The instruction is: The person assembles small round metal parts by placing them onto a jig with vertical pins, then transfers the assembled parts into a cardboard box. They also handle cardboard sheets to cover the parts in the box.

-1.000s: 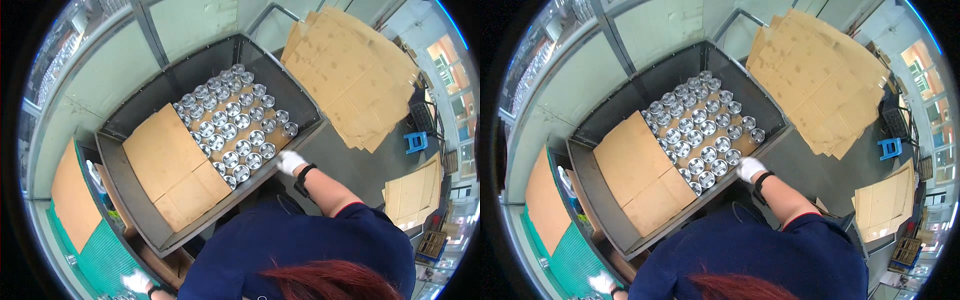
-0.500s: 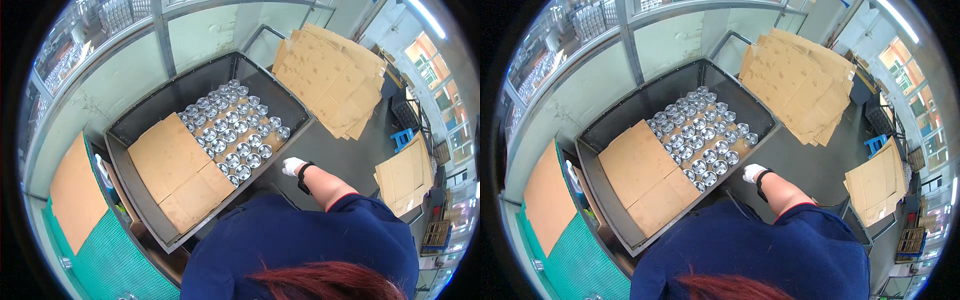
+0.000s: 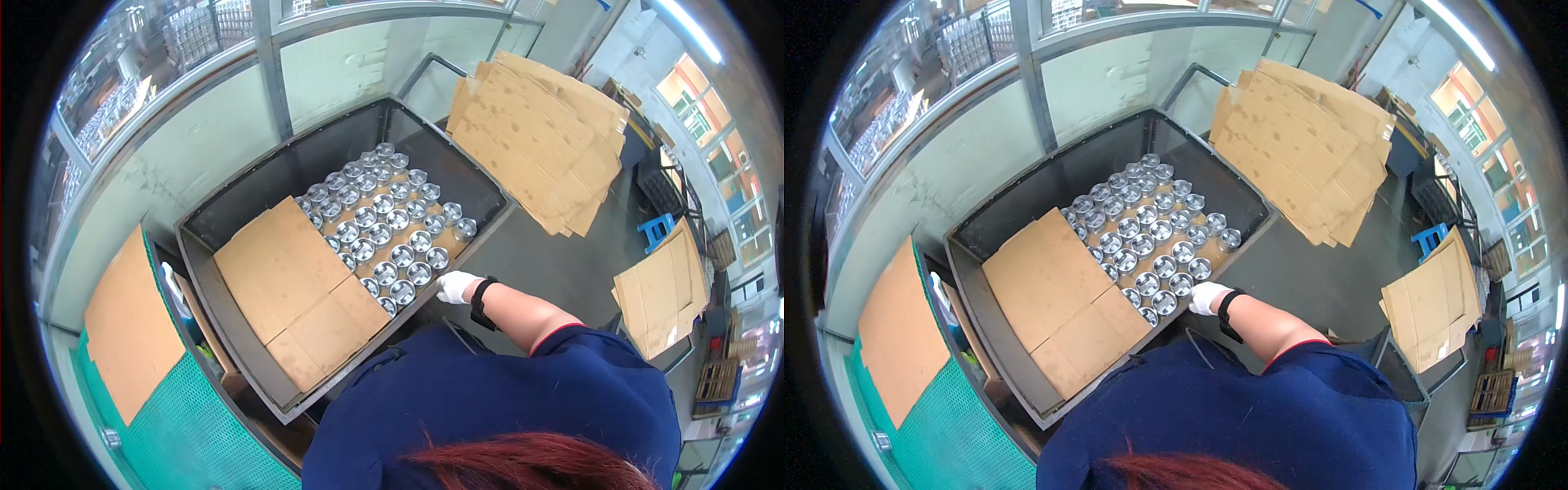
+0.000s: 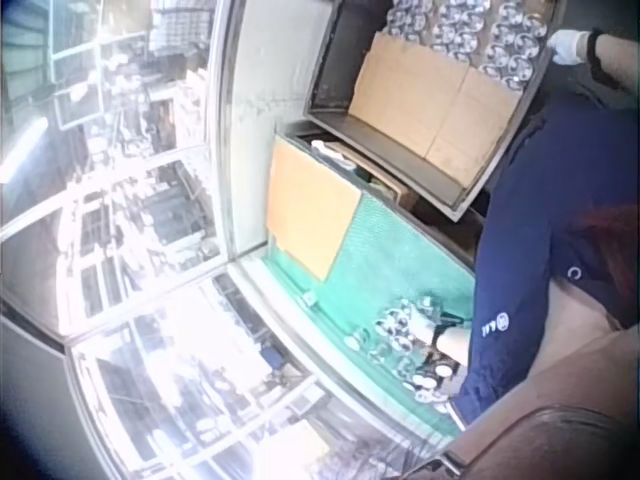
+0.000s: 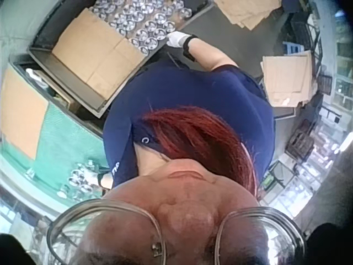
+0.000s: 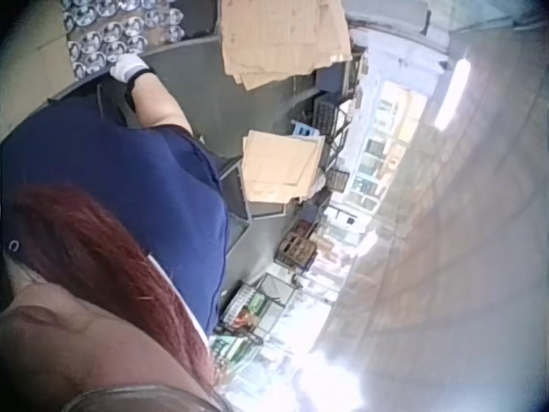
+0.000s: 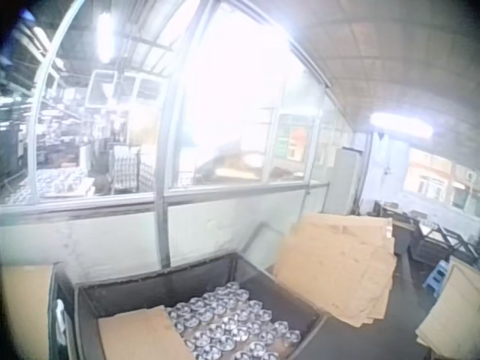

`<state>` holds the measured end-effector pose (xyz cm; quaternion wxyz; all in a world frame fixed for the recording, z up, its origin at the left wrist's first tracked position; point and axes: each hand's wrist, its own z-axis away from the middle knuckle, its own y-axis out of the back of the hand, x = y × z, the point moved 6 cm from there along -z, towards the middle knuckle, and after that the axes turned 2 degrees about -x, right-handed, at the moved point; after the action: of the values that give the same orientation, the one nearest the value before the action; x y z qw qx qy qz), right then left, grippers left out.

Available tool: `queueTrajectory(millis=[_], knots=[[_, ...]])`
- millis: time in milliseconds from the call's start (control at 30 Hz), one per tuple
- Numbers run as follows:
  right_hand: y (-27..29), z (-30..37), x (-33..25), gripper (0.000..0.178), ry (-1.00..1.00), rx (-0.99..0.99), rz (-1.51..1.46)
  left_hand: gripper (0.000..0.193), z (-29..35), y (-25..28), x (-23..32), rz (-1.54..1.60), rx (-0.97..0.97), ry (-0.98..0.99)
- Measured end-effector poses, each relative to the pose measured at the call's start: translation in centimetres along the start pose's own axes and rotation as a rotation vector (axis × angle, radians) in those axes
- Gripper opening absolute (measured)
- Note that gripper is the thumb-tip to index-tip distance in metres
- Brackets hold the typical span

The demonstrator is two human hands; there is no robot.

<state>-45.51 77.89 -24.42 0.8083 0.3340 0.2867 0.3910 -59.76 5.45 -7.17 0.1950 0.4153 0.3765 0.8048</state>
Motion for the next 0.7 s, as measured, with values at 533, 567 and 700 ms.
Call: queueTrajectory(millis=[533,567,700], knots=[[8.8,4.4,-18.7,0.081,0.402,-0.010,-0.464,0.018,15.3,-25.8,30.3,-0.374,-0.661,-1.656],[8.6,4.6,-17.3,0.095,0.312,-0.124,-0.482,0.015,17.2,-28.1,31.6,-0.273,-0.653,-1.841],[8.0,5.0,-11.4,0.094,0.098,-0.310,-0.813,0.016,22.7,-35.9,33.5,-0.289,-0.874,-1.823]])
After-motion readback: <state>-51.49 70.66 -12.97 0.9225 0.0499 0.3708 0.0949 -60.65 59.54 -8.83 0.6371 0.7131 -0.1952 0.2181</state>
